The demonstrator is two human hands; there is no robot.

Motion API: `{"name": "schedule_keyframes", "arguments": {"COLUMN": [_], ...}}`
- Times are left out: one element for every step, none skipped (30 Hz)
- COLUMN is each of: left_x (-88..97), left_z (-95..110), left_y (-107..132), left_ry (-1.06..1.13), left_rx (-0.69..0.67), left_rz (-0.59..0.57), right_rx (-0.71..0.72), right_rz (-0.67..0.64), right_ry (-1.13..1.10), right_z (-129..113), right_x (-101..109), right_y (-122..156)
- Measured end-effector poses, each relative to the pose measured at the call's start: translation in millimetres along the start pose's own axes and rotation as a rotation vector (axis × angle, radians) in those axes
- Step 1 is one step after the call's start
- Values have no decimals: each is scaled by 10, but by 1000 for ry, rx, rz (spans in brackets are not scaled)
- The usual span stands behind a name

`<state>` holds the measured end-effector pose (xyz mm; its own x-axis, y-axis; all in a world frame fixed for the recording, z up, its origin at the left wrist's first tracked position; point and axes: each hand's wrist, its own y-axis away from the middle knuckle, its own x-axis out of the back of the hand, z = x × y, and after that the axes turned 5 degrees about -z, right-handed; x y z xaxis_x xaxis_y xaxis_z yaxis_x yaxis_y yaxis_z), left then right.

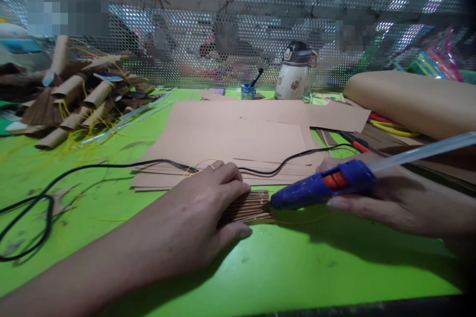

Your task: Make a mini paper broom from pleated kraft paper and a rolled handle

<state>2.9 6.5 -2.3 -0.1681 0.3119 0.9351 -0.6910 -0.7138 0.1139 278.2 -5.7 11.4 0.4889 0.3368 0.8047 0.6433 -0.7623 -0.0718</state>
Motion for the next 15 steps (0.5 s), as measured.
{"name": "schedule_keyframes", "arguments": {"left_x": [-2, -5, -8, -11, -14, -16, -18, -18, -17, -16, -13, -11, -8, -6, -4], "left_z": [0, 0, -1, -1, -1, -1, -1, 0, 1, 2, 4, 5, 7, 8, 8], "left_y": [0, -1, -2, -3, -5, -6, -6, -6, -5, -4, -2, 0, 0, -1, -2], "left_ry": [1, 2, 2, 3, 2, 2, 0, -2, -4, -5, -6, -5, -2, 1, 5], "left_rx": [0, -2, -5, -7, -11, -12, -12, -13, -13, -13, -12, -11, -11, -12, -14], "left_rz": [4, 9, 14, 19, 24, 26, 27, 28, 24, 20, 17, 17, 19, 20, 21], "right_rx": [2, 2, 0, -1, 1, 9, 18, 28, 34, 36, 32, 21, 8, -1, -5], "right_rz": [-20, -47, -66, -64, -63, -63, -71, -77, -74, -62, -44, -26, -8, 1, 5], "right_ry": [-2, -3, -1, 5, 15, 27, 38, 47, 55, 61, 67, 73, 77, 78, 76], "right_z": [-4, -4, 0, 9, 22, 36, 48, 58, 64, 66, 63, 58, 50, 42, 34], "right_x": [-5, -13, -21, -29, -36, -40, -42, -39, -34, -26, -18, -11, -7, -7, -11], "right_y": [3, 8, 15, 22, 30, 38, 45, 51, 57, 62, 68, 72, 74, 74, 71]}}
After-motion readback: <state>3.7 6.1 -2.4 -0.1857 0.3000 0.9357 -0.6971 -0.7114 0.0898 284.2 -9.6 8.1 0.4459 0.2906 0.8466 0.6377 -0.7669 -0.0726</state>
